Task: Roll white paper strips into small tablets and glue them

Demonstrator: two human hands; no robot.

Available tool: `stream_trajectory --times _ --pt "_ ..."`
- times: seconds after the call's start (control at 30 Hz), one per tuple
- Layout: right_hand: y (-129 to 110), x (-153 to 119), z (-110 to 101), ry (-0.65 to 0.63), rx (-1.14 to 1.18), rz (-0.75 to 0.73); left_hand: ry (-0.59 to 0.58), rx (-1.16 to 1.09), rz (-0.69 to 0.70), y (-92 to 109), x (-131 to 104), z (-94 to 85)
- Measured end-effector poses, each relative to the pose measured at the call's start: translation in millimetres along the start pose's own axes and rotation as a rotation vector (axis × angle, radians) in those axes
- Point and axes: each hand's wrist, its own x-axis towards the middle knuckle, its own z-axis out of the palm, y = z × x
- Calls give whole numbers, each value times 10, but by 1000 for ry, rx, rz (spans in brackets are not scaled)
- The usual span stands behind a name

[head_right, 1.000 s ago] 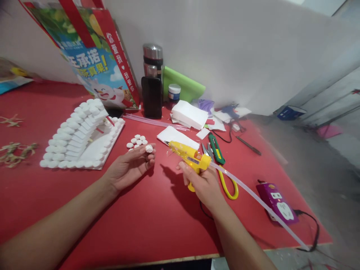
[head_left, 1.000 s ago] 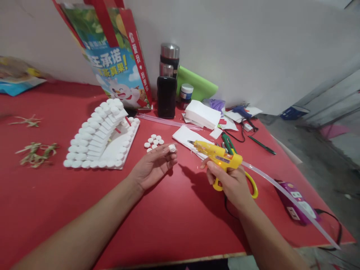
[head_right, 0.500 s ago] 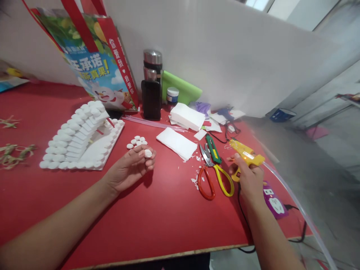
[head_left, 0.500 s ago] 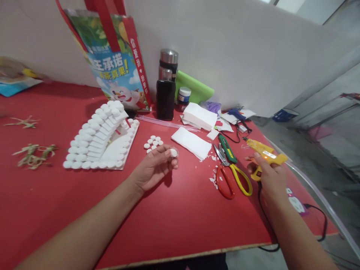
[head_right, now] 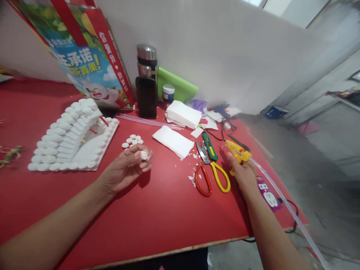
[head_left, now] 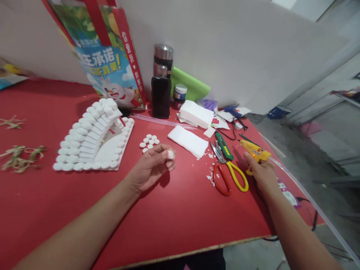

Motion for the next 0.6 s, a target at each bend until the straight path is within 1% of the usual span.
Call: stream_trajectory --times 0.17,0.27,0.33,0.4,0.47,0.53,0.6 --pt "13 -4 -2 -56 -64 7 -9 8 -1 0 1 15" --pt "-8 0 -18 -85 -188 53 -22 10 3 2 -4 24" --pt "-5 5 -49 -104 -284 54 -39 13 4 0 -8 24" --pt "25 -8 -89 -119 -367 4 -53 30 13 -6 -12 22" --pt "74 -77 -125 -131 -419 -88 -52 69 32 -12 -16 23" --pt "116 -239 -150 -120 -449 -188 -33 126 50 -18 -20 28" --pt "102 -502 -162 -69 -482 -262 0 184 60 -24 -24 34"
